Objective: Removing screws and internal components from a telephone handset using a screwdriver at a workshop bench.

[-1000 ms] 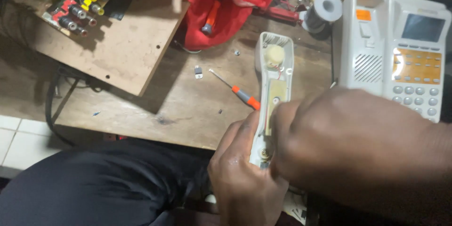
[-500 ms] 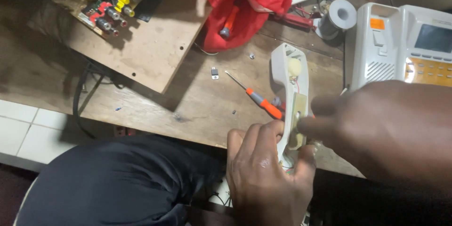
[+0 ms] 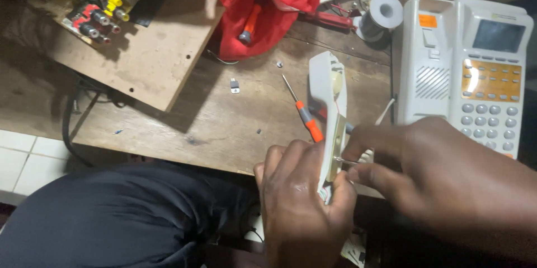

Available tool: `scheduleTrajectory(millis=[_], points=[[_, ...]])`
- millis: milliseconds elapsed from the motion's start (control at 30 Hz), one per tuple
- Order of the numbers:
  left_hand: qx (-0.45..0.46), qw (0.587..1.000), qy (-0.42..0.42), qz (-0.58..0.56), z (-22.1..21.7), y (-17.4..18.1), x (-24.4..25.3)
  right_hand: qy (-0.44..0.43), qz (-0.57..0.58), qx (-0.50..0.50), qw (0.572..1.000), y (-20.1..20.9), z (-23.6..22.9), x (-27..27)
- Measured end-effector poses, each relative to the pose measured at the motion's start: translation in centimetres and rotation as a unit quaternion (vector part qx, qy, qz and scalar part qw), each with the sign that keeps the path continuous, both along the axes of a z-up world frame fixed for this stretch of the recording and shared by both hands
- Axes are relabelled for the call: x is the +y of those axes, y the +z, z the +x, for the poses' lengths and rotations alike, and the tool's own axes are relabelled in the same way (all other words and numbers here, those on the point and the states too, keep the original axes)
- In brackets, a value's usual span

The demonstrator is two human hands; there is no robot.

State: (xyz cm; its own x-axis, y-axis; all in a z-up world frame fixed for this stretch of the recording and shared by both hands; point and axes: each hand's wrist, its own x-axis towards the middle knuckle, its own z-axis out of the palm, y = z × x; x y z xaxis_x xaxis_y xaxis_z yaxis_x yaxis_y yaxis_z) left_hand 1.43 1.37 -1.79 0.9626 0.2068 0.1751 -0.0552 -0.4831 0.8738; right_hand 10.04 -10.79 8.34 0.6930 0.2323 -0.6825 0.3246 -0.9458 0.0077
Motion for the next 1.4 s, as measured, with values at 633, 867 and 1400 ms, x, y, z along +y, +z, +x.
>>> scheduleTrajectory(millis=[633, 867, 1400], points=[[0.088, 0.994, -0.057, 0.035, -0.1, 0.2, 0.4, 0.028, -0.103, 0.054, 0.993, 2.9, 0.1, 1.3], [0.194, 0.975, -0.009, -0.104, 0.2, 2.2, 0.9, -0.363, 0.254, -0.122, 0.888, 0.0, -1.1, 0.1], [0.119, 0.981, -0.048, 0.148, 3.1, 5.8, 1.4, -0.361, 0.367, -0.116, 0.849, -3.4, -1.2, -0.5]])
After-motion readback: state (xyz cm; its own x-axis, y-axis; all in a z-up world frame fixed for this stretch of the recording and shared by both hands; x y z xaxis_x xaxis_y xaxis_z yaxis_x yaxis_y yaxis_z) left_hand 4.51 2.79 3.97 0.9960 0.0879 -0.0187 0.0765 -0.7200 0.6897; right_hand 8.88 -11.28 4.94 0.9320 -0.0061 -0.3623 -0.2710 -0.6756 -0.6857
